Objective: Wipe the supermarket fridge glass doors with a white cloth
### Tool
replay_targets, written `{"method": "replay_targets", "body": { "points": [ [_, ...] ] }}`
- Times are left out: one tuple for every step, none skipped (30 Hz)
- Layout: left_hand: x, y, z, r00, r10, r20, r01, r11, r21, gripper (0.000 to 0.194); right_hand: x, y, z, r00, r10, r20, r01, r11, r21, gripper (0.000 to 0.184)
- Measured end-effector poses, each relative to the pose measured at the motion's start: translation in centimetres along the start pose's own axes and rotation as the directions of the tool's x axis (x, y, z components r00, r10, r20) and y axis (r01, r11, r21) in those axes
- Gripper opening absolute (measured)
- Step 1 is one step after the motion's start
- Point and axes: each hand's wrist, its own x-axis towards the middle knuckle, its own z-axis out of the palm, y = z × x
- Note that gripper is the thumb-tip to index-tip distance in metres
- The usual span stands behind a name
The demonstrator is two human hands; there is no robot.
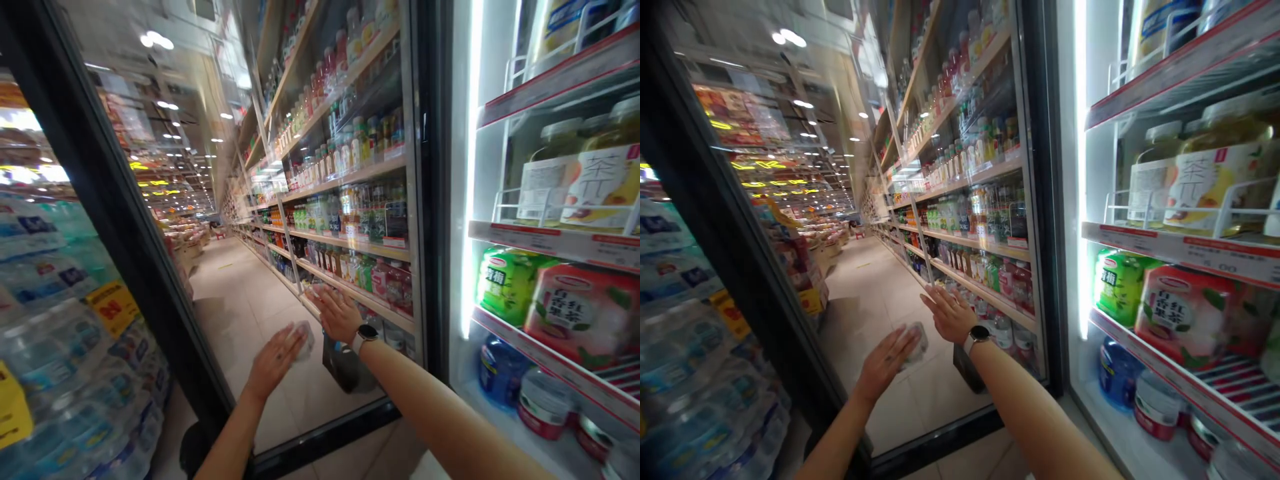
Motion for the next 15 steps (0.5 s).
{"method": "replay_targets", "body": {
  "points": [
    [0.0,-1.3,-0.6,0.999,-0.050,-0.015,0.050,0.998,0.033,0.049,0.0,0.0,0.0,1.000,-0.002,-0.003,0.002,1.000,-0.002,0.059],
    [0.0,-2.6,-1.2,0.995,-0.091,-0.037,0.093,0.994,0.065,0.051,0.0,0.0,0.0,1.000,-0.005,-0.002,0.005,1.000,-0.003,0.059],
    [-0.1,-3.9,-1.8,0.988,-0.137,-0.068,0.143,0.986,0.089,0.053,0.1,0.0,0.0,1.000,-0.007,0.003,0.007,1.000,-0.002,0.059],
    [-0.2,-5.0,-2.4,0.977,-0.184,-0.104,0.195,0.975,0.106,0.054,0.1,0.0,0.0,1.000,-0.006,0.010,0.006,1.000,-0.002,0.059],
    [-0.3,-5.9,-2.8,0.958,-0.243,-0.153,0.262,0.959,0.112,0.054,0.1,0.0,0.0,1.000,-0.006,0.020,0.006,1.000,-0.002,0.060],
    [-0.4,-6.6,-3.2,0.925,-0.315,-0.212,0.342,0.933,0.108,0.054,0.1,0.0,0.0,1.000,-0.005,0.029,0.005,1.000,-0.001,0.061],
    [-0.5,-7.1,-3.4,0.879,-0.389,-0.276,0.428,0.899,0.096,0.053,0.1,0.0,0.0,0.999,-0.001,0.035,0.001,1.000,-0.001,0.061],
    [-0.5,-7.2,-3.5,0.825,-0.458,-0.331,0.507,0.859,0.075,0.054,0.1,0.0,0.0,0.999,0.002,0.041,-0.002,1.000,0.000,0.061],
    [-0.5,-7.2,-3.4,0.777,-0.509,-0.371,0.565,0.823,0.055,0.054,0.1,0.0,0.0,0.999,0.005,0.040,-0.005,1.000,0.001,0.061],
    [-0.4,-6.8,-3.2,0.745,-0.540,-0.392,0.600,0.799,0.040,0.054,0.1,0.0,0.0,0.999,0.006,0.037,-0.006,1.000,0.001,0.061],
    [-0.3,-6.3,-2.8,0.734,-0.552,-0.395,0.611,0.791,0.031,0.055,0.1,0.0,0.0,0.999,0.005,0.033,-0.005,1.000,0.002,0.061],
    [-0.2,-5.5,-2.3,0.746,-0.547,-0.380,0.601,0.799,0.029,0.055,0.0,0.0,0.0,1.000,0.005,0.027,-0.005,1.000,0.003,0.060],
    [0.0,-4.6,-1.6,0.767,-0.532,-0.358,0.579,0.815,0.030,0.055,0.0,-0.1,0.0,1.000,0.005,0.023,-0.005,1.000,0.004,0.060],
    [0.1,-3.6,-0.9,0.793,-0.511,-0.332,0.550,0.834,0.030,0.055,0.0,0.0,0.1,1.000,0.004,0.017,-0.004,1.000,0.007,0.059],
    [0.2,-2.4,-0.2,0.819,-0.488,-0.302,0.520,0.854,0.028,0.056,0.0,0.0,0.1,1.000,0.004,0.013,-0.004,1.000,0.010,0.059]
  ]
}}
